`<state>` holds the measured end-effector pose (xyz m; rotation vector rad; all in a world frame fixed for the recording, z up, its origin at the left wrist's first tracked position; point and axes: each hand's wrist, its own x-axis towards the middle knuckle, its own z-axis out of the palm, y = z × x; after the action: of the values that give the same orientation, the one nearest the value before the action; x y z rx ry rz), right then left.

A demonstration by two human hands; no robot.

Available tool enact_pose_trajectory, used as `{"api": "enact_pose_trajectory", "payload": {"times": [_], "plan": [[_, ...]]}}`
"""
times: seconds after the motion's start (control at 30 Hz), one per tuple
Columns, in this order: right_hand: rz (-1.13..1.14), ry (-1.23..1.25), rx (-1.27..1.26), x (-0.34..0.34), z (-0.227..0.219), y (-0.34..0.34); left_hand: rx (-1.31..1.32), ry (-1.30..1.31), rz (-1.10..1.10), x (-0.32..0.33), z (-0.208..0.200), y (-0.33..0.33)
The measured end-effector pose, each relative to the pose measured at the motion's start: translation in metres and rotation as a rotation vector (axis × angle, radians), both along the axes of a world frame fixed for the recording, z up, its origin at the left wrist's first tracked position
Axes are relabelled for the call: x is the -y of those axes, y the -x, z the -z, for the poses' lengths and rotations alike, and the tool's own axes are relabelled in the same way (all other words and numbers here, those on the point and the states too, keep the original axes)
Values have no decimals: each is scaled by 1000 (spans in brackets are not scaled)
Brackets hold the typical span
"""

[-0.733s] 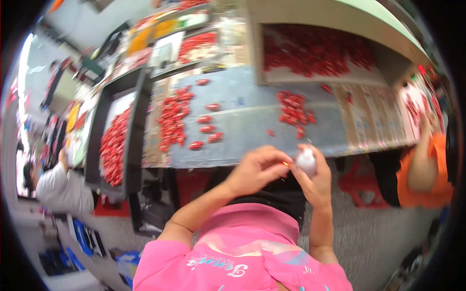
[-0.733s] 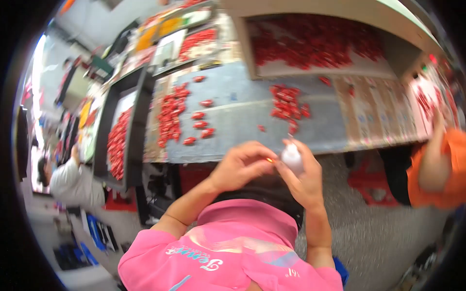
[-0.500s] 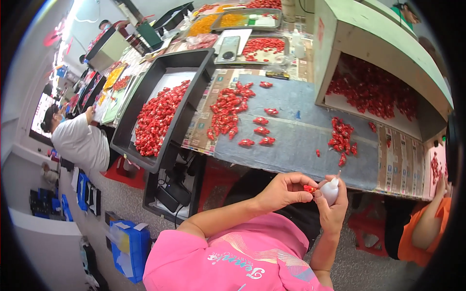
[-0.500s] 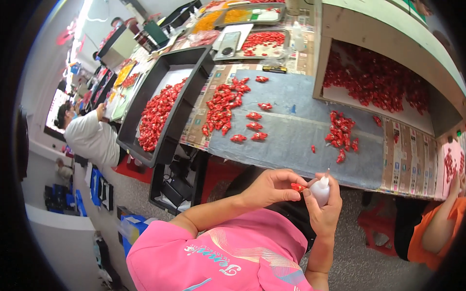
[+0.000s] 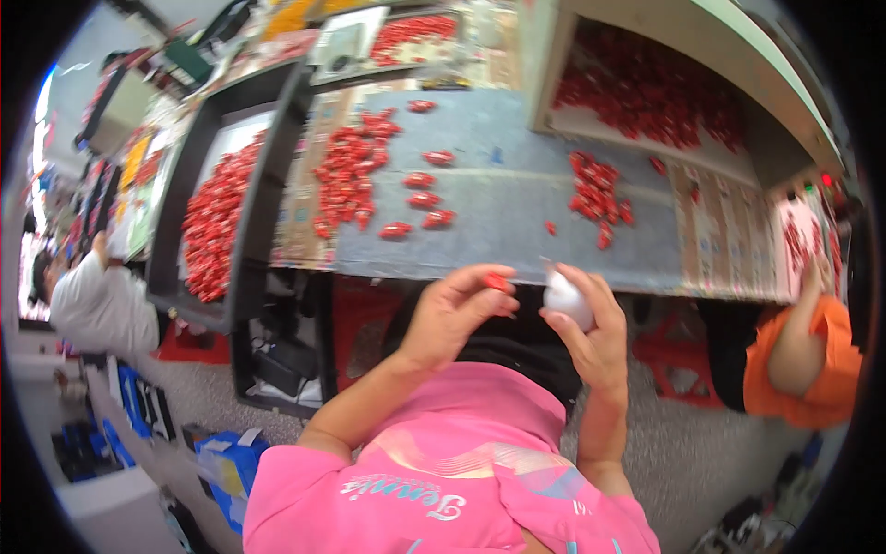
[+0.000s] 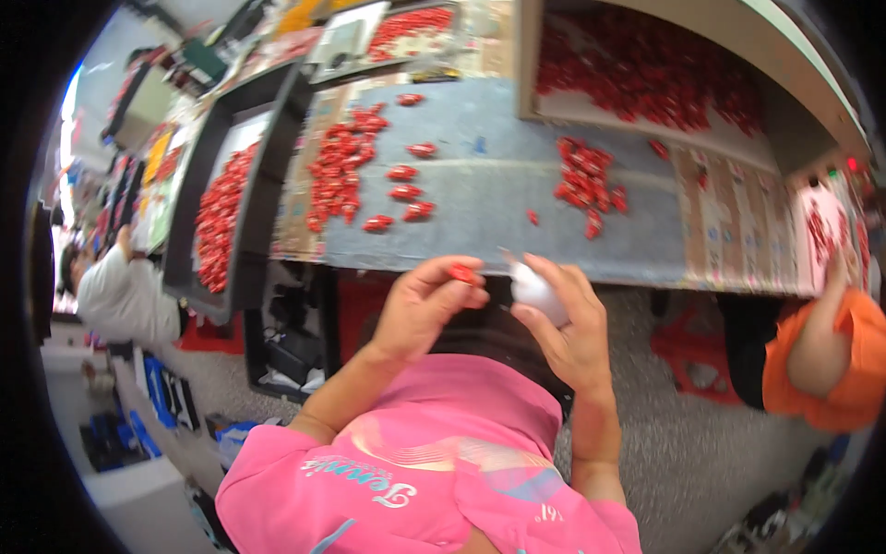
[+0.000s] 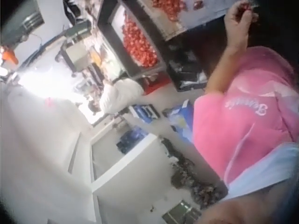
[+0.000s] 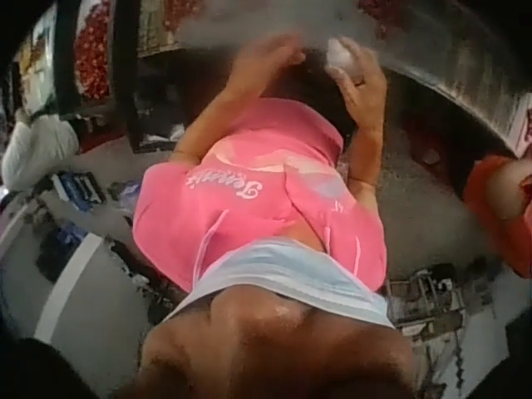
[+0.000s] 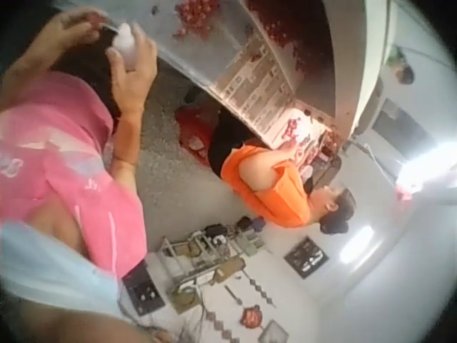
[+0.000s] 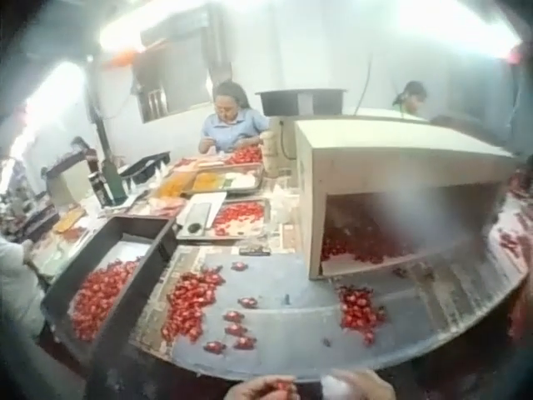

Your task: The person retrieves toy components from a heating unit, applies glue to the pieces using a squeeze bottle, and presses the parts together by hand.

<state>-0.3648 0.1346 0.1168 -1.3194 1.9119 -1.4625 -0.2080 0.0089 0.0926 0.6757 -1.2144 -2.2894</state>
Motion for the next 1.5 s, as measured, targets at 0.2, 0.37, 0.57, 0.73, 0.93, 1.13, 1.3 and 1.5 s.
{"api": "enact_pose_trajectory", "payload": {"times": [0.2, 0.37, 0.57, 0.73, 0.93, 1.13, 1.3, 1.5], "plan": [[148, 133, 336, -11, 4, 6, -25, -142, 42, 2, 13, -3], [203, 227, 287, -18, 7, 5, -42, -204, 81, 0, 15, 0], [183, 272, 127, -21, 4, 5, -43, -218, 83, -3, 14, 1], [192, 270, 162, -22, 6, 3, -38, -234, 88, -3, 12, 2], [201, 259, 198, -22, 8, 4, -16, -217, 104, -3, 12, 2], [202, 234, 198, -23, 7, 5, -30, -232, 113, -3, 13, 3], [199, 239, 185, -22, 9, 6, -26, -236, 107, -4, 13, 3], [187, 228, 141, -23, 9, 8, -18, -222, 116, -4, 15, 2]]}}
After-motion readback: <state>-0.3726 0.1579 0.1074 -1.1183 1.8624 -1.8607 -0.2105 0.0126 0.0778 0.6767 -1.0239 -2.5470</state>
